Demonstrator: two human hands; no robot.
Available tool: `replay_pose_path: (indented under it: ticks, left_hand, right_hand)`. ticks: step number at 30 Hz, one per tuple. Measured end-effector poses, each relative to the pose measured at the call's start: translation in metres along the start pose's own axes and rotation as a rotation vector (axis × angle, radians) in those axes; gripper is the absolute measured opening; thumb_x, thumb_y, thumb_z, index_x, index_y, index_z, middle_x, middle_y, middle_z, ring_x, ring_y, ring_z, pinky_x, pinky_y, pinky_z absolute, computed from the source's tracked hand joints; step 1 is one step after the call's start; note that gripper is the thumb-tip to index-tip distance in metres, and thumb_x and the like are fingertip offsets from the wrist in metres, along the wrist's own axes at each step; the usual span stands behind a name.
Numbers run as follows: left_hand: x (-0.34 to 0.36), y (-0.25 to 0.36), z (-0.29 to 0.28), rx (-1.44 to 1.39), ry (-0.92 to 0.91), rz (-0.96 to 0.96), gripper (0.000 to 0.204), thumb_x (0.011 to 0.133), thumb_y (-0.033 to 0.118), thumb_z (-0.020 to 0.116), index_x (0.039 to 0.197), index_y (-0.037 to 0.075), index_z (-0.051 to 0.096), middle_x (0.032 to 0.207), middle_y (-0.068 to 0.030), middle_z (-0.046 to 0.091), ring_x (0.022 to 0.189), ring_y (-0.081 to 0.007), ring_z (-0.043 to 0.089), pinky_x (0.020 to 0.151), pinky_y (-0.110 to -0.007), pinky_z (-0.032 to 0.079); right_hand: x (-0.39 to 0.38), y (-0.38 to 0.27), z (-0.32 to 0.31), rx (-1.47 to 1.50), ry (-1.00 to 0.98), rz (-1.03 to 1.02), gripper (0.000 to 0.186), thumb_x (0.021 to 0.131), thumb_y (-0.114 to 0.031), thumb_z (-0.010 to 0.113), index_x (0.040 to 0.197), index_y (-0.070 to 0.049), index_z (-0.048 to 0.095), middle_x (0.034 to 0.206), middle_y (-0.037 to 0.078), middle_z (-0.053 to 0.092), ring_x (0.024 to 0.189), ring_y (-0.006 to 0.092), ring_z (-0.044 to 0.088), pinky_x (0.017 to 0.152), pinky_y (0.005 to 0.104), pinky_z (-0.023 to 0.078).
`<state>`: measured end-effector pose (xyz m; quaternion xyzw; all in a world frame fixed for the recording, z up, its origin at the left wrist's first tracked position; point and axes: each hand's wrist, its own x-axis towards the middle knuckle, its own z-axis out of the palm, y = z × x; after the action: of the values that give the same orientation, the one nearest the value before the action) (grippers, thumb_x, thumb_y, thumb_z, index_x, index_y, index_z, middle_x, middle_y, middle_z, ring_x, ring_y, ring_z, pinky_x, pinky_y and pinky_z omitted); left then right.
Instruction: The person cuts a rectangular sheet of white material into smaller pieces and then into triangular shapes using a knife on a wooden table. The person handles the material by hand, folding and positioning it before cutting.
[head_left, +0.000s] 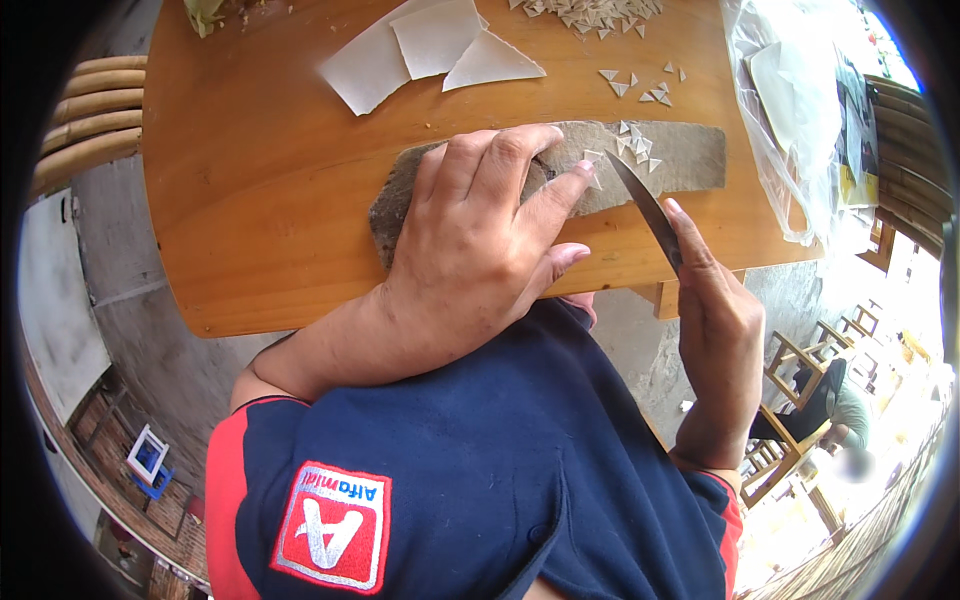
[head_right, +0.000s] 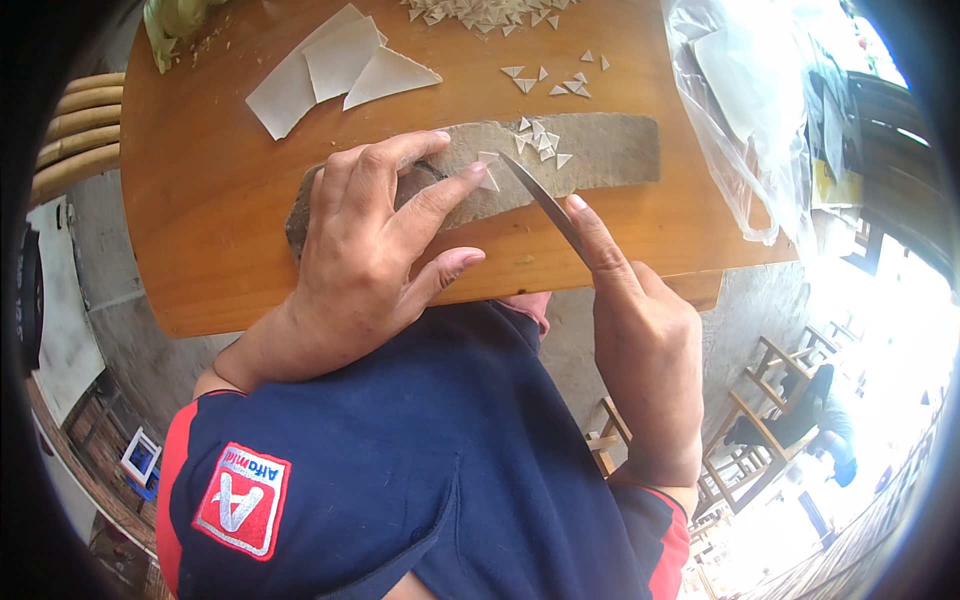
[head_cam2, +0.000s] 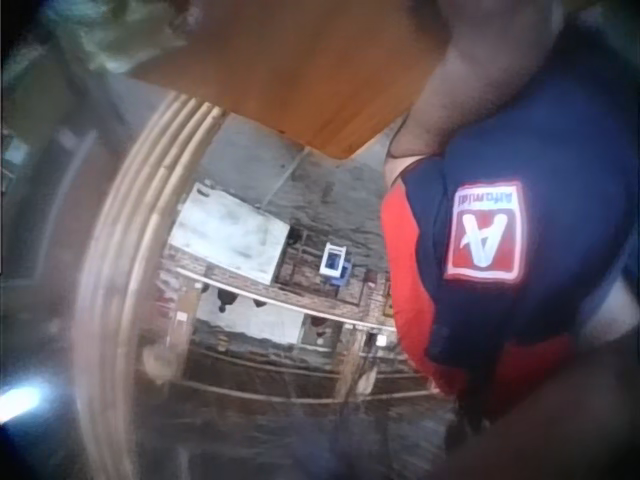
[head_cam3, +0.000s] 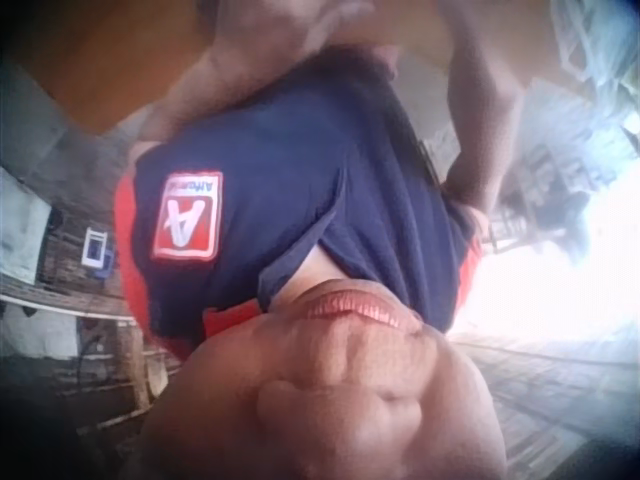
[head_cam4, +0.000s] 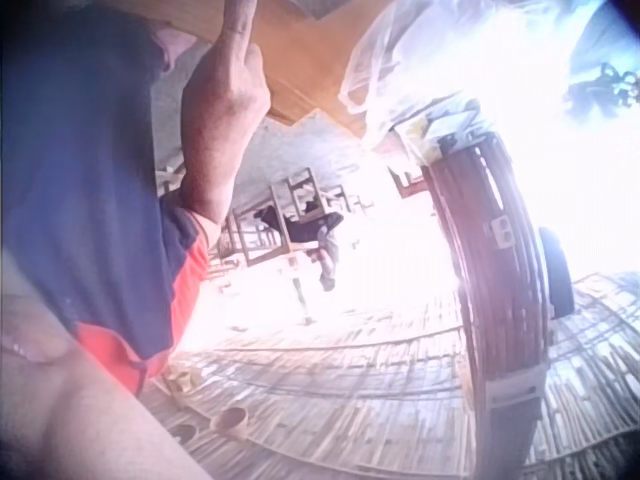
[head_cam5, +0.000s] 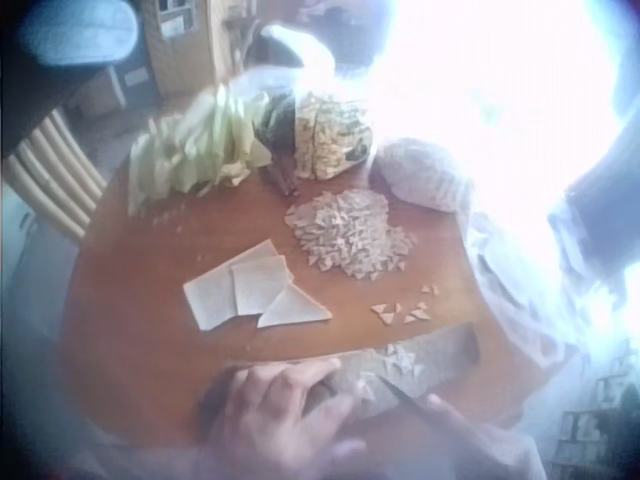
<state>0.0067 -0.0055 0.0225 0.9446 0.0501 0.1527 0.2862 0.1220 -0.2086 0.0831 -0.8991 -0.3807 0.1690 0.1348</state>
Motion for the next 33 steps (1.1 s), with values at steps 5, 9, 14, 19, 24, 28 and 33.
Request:
replay_pose_path:
  ticks: [5, 9, 14, 19, 24, 28, 33]
  left_hand:
    - [-0.001, 0.002, 0.0, 0.01, 0.005, -0.011, 0.058, 0.077, 0.027, 0.082, 0.131, 0.012, 0.067, 0.134, -0.0119, 0.055, 0.114, -0.0296, 0.05, 0.098, -0.042, 0.041]
    - [-0.002, 0.001, 0.003, 0.012, 0.024, -0.008, 0.057, 0.076, 0.027, 0.082, 0.128, 0.01, 0.068, 0.134, -0.0118, 0.054, 0.115, -0.0301, 0.05, 0.098, -0.043, 0.042]
    - [-0.003, -0.001, 0.007, -0.002, 0.056, 0.001, 0.057, 0.074, 0.026, 0.084, 0.126, 0.009, 0.068, 0.134, -0.0114, 0.052, 0.115, -0.0302, 0.051, 0.098, -0.043, 0.041]
    - [-0.004, -0.001, 0.007, -0.002, 0.056, -0.006, 0.059, 0.073, 0.026, 0.084, 0.127, 0.009, 0.067, 0.134, -0.0116, 0.052, 0.116, -0.0304, 0.05, 0.098, -0.044, 0.041]
    - [-0.003, 0.0, 0.008, -0.001, 0.051, -0.007, 0.058, 0.074, 0.026, 0.084, 0.127, 0.009, 0.067, 0.134, -0.0115, 0.052, 0.116, -0.0301, 0.05, 0.098, -0.044, 0.041]
    - [-0.001, 0.001, 0.008, 0.004, 0.046, -0.014, 0.056, 0.075, 0.026, 0.084, 0.126, 0.009, 0.067, 0.133, -0.0108, 0.052, 0.116, -0.0294, 0.051, 0.097, -0.044, 0.041]
    - [-0.002, 0.0, 0.006, 0.012, 0.063, -0.015, 0.051, 0.075, 0.025, 0.083, 0.123, 0.011, 0.069, 0.133, -0.0104, 0.055, 0.115, -0.0296, 0.052, 0.095, -0.042, 0.042]
  right_hand:
    - [0.002, -0.004, 0.011, 0.021, 0.04, -0.016, 0.052, 0.095, 0.006, 0.056, 0.142, -0.013, 0.061, 0.109, 0.02, 0.074, 0.091, 0.0289, 0.075, 0.081, 0.0364, 0.056]
    - [0.007, -0.005, 0.014, 0.037, 0.053, -0.053, 0.056, 0.091, 0.01, 0.056, 0.142, -0.013, 0.061, 0.112, 0.02, 0.073, 0.095, 0.0305, 0.075, 0.084, 0.0372, 0.056]
    - [0.009, -0.001, 0.017, -0.018, 0.049, -0.075, 0.057, 0.09, 0.012, 0.054, 0.142, -0.012, 0.061, 0.114, 0.019, 0.073, 0.098, 0.0313, 0.074, 0.086, 0.038, 0.056]
    - [0.009, -0.003, 0.016, -0.079, 0.047, -0.086, 0.06, 0.088, 0.014, 0.053, 0.142, -0.012, 0.061, 0.113, 0.019, 0.073, 0.096, 0.0319, 0.074, 0.084, 0.0393, 0.056]
    - [0.008, -0.003, 0.014, -0.124, 0.029, -0.095, 0.065, 0.086, 0.016, 0.053, 0.144, -0.015, 0.06, 0.098, 0.02, 0.072, 0.082, 0.0317, 0.072, 0.074, 0.041, 0.055]
    - [0.008, -0.003, 0.016, -0.234, 0.08, -0.165, 0.079, 0.077, 0.014, 0.059, 0.147, -0.023, 0.058, 0.068, 0.007, 0.051, 0.059, 0.0213, 0.058, 0.06, 0.0389, 0.052]
    - [0.012, 0.0, 0.011, -0.073, 0.021, -0.136, 0.064, 0.087, 0.015, 0.055, 0.145, -0.013, 0.059, 0.091, 0.017, 0.07, 0.068, 0.0271, 0.066, 0.069, 0.0374, 0.054]
